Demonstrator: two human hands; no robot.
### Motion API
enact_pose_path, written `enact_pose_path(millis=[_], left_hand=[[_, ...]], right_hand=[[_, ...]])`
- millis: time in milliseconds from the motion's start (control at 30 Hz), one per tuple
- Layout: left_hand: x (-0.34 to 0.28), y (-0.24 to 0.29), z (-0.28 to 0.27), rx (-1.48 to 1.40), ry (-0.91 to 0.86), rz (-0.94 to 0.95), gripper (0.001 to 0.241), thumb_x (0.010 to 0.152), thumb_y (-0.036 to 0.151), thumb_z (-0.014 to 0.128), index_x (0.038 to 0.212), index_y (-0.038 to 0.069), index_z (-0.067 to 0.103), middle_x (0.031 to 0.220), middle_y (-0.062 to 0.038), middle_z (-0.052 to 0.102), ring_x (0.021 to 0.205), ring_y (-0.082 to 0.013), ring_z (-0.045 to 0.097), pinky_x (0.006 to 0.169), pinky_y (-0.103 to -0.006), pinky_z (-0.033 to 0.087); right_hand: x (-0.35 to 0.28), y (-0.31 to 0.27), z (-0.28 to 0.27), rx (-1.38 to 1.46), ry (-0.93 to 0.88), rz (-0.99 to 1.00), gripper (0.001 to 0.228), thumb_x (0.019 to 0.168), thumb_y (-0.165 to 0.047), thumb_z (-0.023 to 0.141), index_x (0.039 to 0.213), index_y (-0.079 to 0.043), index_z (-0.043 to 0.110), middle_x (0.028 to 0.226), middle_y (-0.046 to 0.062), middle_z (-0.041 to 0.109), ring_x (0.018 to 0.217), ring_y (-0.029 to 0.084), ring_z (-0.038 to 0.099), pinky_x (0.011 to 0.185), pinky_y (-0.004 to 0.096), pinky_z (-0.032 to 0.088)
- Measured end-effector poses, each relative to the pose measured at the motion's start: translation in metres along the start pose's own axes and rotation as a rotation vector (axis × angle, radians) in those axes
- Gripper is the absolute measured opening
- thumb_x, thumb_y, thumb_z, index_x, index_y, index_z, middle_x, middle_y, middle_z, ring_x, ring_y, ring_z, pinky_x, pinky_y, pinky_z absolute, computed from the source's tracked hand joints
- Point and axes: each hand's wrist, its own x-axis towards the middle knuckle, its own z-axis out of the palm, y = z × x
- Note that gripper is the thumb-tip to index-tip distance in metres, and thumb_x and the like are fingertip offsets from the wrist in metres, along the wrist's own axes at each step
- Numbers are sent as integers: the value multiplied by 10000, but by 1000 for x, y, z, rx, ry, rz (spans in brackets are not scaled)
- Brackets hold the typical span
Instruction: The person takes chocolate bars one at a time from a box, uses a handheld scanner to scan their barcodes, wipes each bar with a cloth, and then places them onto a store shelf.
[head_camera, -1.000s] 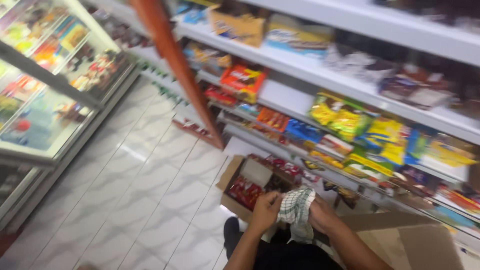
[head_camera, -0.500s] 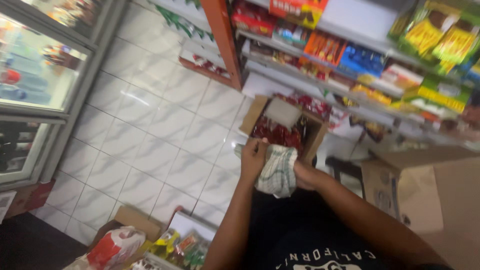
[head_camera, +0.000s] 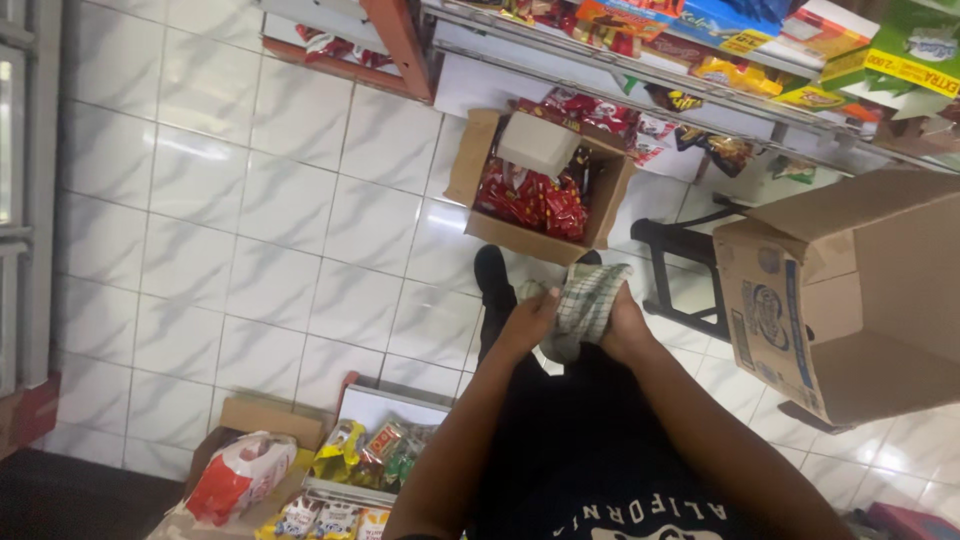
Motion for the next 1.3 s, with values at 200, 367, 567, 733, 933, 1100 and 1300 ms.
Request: enact_pose_path(millis=[200,367,567,733,933,1100,1300], left_hand=[[-7,16,23,-140,-324,-174,558,1017,538,530,1115,17,702,887,-113,713,828,-243,687,771,-399,541],[3,46,48,167,-532,-80,504,919,489,705,995,-8,744,805,-123,746,737,-206,736,700,-350,576],[26,69,108,324,-568,189,410,937,447,694,957,45,773,762,-129,722,703,-245,688,676,-396,544],[44,74,144,359,-164,220,311,941,357,641,1034,84,758,855,-174,728,794,-349,705,713,-436,529],[47,30,184,417,-157,124,336,980,366,641,932,47,737,916,-204,728,909,-408,686,791,-467,511],[37,-8,218,112,-8,-39,299,969,336,661,922,45,713,801,-149,734,699,-288,695,663,-396,540],[40,-63,234,-67,6,-193,242,959,309,639,933,78,707,717,-80,692,579,-177,667,586,-344,534]], right_hand=[[11,21,-42,-391,82,-3,488,1086,-396,531,1177,74,623,999,131,660,890,224,637,785,379,533],[-42,4,-67,-455,171,-51,401,1017,-310,582,1151,55,681,935,134,700,797,187,652,720,342,532],[-85,-17,-167,-293,311,-224,329,1020,-241,591,1131,56,684,971,126,701,840,202,643,733,349,518],[-151,-95,-303,63,619,-335,399,1081,-382,421,1349,-121,558,1253,91,608,1145,231,603,928,422,510],[-175,-160,-405,-314,1009,-519,593,1079,-437,533,1376,75,555,1318,291,628,1204,433,628,946,572,481],[-130,-155,-369,-1110,1042,-789,336,1037,-245,602,1270,-3,598,1165,190,675,1076,302,662,926,435,521],[-28,-103,-274,-1025,118,-154,331,976,-328,602,1197,-98,689,976,66,757,825,157,700,710,317,545]])
